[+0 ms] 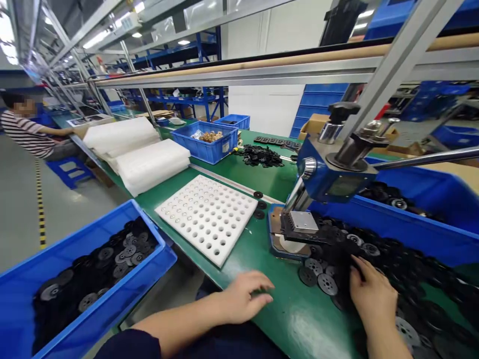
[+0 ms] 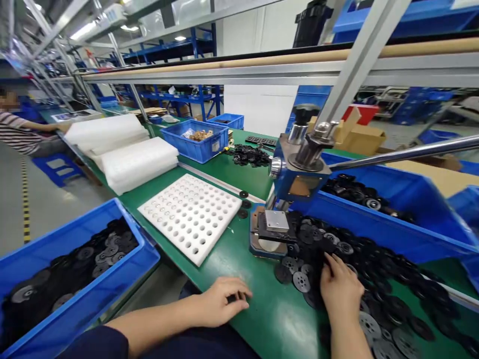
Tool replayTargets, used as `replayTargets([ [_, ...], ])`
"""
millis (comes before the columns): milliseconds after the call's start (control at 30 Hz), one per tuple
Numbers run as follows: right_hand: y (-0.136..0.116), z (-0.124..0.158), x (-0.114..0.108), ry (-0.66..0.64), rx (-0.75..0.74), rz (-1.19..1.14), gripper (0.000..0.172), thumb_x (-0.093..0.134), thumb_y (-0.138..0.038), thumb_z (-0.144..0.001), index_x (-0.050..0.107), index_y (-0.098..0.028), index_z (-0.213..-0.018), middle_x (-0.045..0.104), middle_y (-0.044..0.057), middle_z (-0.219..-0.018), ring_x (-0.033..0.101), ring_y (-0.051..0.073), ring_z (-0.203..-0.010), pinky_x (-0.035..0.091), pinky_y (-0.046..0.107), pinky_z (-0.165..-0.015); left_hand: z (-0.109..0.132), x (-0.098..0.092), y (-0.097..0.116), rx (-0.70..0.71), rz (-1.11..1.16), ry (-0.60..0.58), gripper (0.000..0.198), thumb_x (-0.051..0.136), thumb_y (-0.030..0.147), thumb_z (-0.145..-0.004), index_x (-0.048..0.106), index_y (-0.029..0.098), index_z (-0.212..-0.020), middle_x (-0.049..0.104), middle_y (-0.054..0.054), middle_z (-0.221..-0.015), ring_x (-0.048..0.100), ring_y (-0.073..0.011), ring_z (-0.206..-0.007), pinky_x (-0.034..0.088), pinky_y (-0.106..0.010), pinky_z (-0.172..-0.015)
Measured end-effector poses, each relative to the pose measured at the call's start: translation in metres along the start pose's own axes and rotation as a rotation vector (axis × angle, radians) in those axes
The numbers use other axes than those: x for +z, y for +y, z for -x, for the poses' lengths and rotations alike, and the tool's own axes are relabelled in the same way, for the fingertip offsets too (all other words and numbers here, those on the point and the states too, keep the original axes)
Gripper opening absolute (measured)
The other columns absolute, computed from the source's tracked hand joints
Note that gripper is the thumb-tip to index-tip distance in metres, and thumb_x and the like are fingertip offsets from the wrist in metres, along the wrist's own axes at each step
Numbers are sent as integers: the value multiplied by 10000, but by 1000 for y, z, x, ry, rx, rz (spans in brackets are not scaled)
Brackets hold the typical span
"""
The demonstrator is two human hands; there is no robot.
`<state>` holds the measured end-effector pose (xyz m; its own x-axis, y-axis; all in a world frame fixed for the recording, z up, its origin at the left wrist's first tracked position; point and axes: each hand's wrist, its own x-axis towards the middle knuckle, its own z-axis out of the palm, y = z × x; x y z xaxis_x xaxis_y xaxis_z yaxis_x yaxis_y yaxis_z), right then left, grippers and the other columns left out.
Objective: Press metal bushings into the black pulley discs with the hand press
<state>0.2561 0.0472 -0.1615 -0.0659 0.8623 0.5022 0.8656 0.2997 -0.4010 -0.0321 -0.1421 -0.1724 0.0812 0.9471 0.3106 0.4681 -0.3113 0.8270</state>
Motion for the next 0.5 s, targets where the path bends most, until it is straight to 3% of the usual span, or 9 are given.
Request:
replayTargets([
  [67, 5, 4, -1, 34, 95, -46, 430, 476, -370, -808, 731, -141, -1068, 725, 156, -932, 667, 285, -773, 517, 387, -664, 1, -37, -20, -10, -206, 233, 258, 631, 309, -891, 689, 226, -1128, 694, -137, -1135, 663, -252, -1047, 550, -420, -937],
  [133, 4, 7, -4, 52, 240, -83, 483, 486, -408, -797, 726, -136, -1116, 679, 110, -701, 615, 248, -605, 474, 352, -582, -2, -86, -42, -98, -418, 517, 289, 612, 313, -891, 661, 230, -1164, 633, -157, -1246, 590, -300, -1192, 489, -505, -1020],
  [233, -3, 11, -7, 87, 429, -173, 536, 533, -465, -783, 719, -135, -1163, 564, 41, -518, 531, 203, -477, 421, 319, -515, -10, -160, -71, -267, -661, 774, 327, 602, 293, -865, 634, 174, -1168, 546, -178, -1349, 471, -342, -1320, 381, -559, -1106],
  [333, -11, 11, -10, 158, 580, -466, 544, 600, -514, -768, 710, -138, -1145, 634, 50, -654, 565, 165, -500, 467, 300, -517, -12, -203, -90, -416, -765, 786, 259, 573, 260, -839, 648, 155, -1063, 576, -178, -1268, 467, -349, -1298, 366, -548, -1104],
  [500, 0, 11, -4, 304, 779, -1037, 607, 829, -491, -591, 665, -160, -1072, 655, 19, -800, 666, 158, -609, 581, 301, -573, -9, -214, -105, -473, -774, 710, 126, 554, 240, -799, 649, 184, -861, 642, -138, -1093, 529, -338, -1190, 388, -523, -1066],
])
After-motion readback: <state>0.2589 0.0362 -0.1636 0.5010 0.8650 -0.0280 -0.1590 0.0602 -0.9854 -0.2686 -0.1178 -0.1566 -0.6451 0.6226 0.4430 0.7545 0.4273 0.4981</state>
